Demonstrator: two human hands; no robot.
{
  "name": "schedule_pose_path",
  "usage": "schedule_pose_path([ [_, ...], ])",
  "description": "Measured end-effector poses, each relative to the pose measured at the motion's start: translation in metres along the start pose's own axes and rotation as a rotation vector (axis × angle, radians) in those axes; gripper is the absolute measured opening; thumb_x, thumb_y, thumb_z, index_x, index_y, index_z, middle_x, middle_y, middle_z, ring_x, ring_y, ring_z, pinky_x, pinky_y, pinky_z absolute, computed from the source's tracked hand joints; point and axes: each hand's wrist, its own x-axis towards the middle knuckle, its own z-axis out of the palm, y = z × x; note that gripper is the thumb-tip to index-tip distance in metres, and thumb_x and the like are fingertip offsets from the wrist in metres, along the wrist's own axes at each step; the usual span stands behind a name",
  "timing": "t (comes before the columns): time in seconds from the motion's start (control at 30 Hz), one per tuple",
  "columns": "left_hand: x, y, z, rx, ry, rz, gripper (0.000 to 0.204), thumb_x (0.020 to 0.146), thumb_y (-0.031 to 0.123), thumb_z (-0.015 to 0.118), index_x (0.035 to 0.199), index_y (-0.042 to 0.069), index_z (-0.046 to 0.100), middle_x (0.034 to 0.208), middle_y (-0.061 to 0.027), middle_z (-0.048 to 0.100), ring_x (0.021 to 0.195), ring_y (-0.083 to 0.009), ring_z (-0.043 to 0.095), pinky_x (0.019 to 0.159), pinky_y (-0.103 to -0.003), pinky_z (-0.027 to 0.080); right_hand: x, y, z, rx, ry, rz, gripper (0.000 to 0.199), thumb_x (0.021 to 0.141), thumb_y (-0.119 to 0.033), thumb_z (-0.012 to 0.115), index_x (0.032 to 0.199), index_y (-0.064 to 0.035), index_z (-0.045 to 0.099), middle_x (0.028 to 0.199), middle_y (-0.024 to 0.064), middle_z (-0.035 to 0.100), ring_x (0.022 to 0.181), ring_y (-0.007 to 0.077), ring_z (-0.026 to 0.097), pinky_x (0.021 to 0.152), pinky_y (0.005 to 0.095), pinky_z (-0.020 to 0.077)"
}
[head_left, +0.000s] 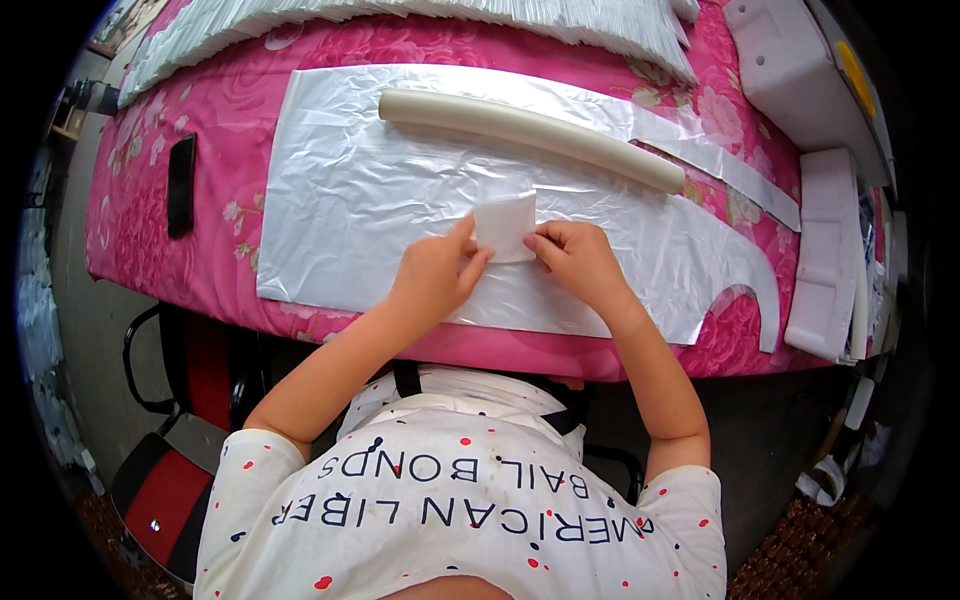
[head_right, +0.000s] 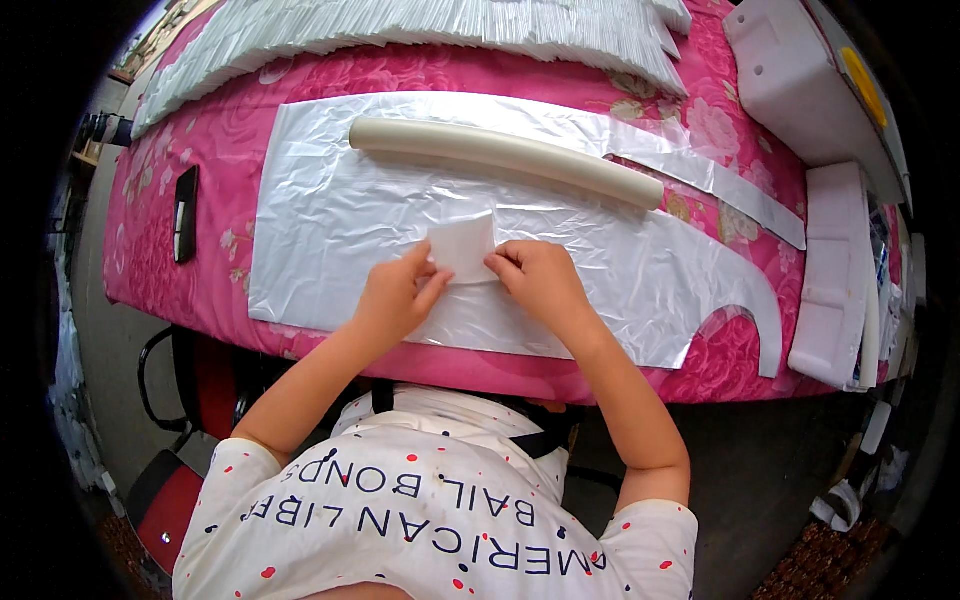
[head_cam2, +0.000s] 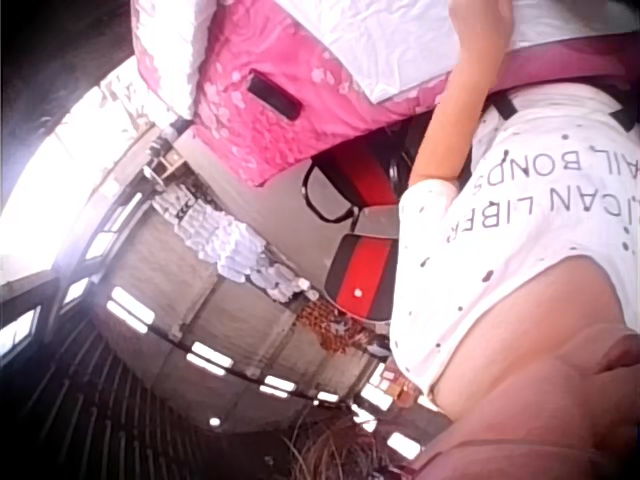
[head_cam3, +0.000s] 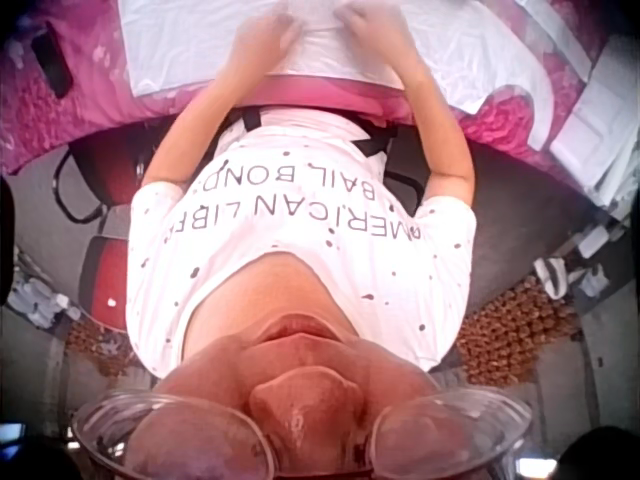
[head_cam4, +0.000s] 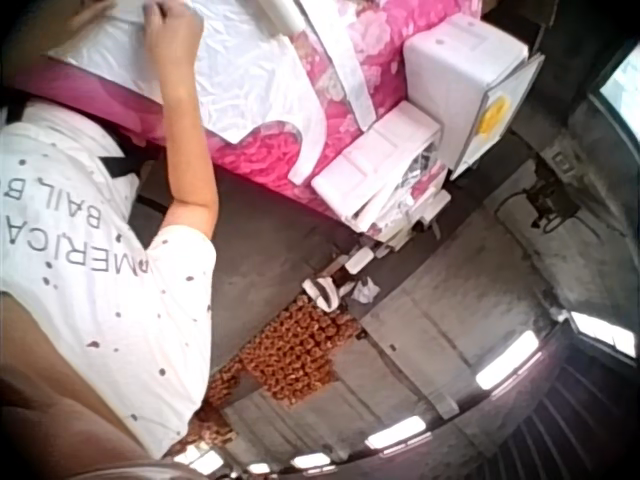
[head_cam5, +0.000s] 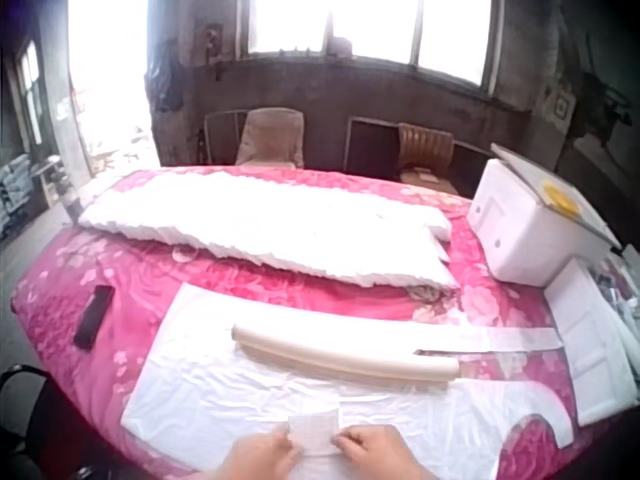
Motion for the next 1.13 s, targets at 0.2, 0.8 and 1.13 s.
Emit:
schedule_pose_path([
  [0.2, 0.028, -0.005, -0.003, -0.210, -0.092, -0.242, 0.068, 0.077, 0.013, 0.066, 0.132, -0.007, 0.031, 0.075, -0.0131, 0.065, 0.055, -0.0174, 0.061, 0.057, -0.028, 0.048, 0.019, -0.008, -0.006, 0.121, -0.095, 0.275, 0.024, 0.082, -0.020, 0.060, 0.076, 0.0031, 0.064, 0.063, 0.0046, 0.060, 0.052, 0.0105, 0.057, 0.048, 0.0247, 0.0432],
  [0.8, 0.024, -0.003, 0.045, 0.446, -0.048, 0.288, 0.102, 0.071, 0.060, 0.056, 0.136, -0.009, 0.017, 0.144, -0.0225, 0.017, 0.136, -0.0312, 0.012, 0.110, -0.045, 0.005, 0.017, -0.010, 0.005, -0.034, 0.027, 0.215, 0.024, 0.070, -0.023, 0.063, 0.062, -0.0004, 0.062, 0.057, 0.0118, 0.061, 0.053, 0.0222, 0.060, 0.055, 0.0318, 0.0477],
  [1.13, 0.017, -0.002, 0.032, 0.429, -0.212, 0.297, 0.108, 0.070, 0.062, 0.057, 0.138, -0.008, 0.010, 0.145, -0.0221, 0.013, 0.136, -0.0338, 0.011, 0.109, -0.047, 0.005, -0.034, 0.011, -0.013, -0.487, 0.070, 0.113, 0.020, 0.062, -0.024, 0.070, 0.067, -0.0053, 0.064, 0.066, 0.0126, 0.063, 0.070, 0.0272, 0.063, 0.065, 0.0374, 0.0489],
])
